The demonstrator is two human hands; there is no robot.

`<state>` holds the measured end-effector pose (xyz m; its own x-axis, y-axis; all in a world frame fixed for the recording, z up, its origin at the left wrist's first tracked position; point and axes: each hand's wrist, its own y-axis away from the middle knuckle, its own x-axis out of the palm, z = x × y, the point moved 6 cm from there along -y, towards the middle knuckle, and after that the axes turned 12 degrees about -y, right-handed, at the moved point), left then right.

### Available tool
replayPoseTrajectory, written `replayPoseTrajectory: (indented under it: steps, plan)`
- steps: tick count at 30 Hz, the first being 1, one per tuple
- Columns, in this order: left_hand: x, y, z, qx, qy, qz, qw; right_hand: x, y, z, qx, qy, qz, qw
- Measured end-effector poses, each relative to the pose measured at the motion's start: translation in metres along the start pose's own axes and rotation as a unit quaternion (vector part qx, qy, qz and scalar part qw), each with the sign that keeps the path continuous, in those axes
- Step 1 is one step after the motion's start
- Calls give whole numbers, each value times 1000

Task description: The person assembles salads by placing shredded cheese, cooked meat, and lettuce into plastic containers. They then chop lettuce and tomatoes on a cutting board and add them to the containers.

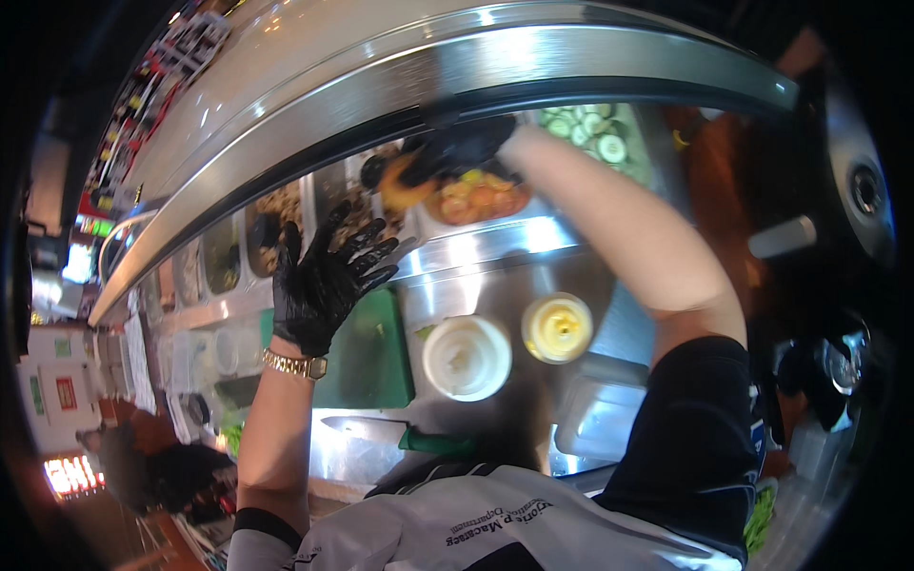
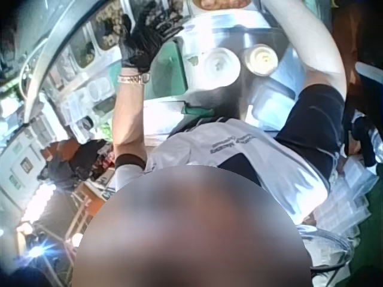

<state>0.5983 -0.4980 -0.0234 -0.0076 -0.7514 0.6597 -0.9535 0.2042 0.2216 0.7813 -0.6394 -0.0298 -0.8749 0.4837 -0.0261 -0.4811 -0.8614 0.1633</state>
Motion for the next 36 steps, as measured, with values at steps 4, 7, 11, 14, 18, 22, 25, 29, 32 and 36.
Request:
replayPoseTrajectory:
  steps: [4, 7, 11, 14, 18, 22, 25, 29, 32, 36]
  plan:
    - [-2, -30, 37, -78, 154, -80, 982, 38, 3, 17, -154, -9, 29, 988]
    - [-15, -18, 53, -130, 150, -71, 978, -9, 19, 7, -91, 122, -92, 984]
    - [-50, 39, 55, -129, 83, -121, 981, -118, 73, -13, 14, 307, -301, 903]
    - [-73, 83, 66, -119, 92, -169, 974, -170, 89, -42, 125, 381, -368, 839]
    - [-94, 142, 102, -150, 162, -310, 925, -199, 78, -84, 201, 384, -365, 824]
    - [-98, 190, 113, -167, 204, -434, 862, -210, 65, -104, 223, 380, -362, 821]
    - [-89, 208, 106, -177, 201, -398, 877, -215, 61, -107, 229, 374, -364, 822]
    - [-90, 219, 109, -165, 142, -418, 882, -218, 60, -106, 229, 364, -370, 824]
    - [-92, 216, 102, -208, -384, -338, 834, -218, 62, -106, 226, 355, -374, 827]
    - [-84, 215, 106, -181, -525, -270, 787, -219, 67, -106, 219, 339, -389, 828]
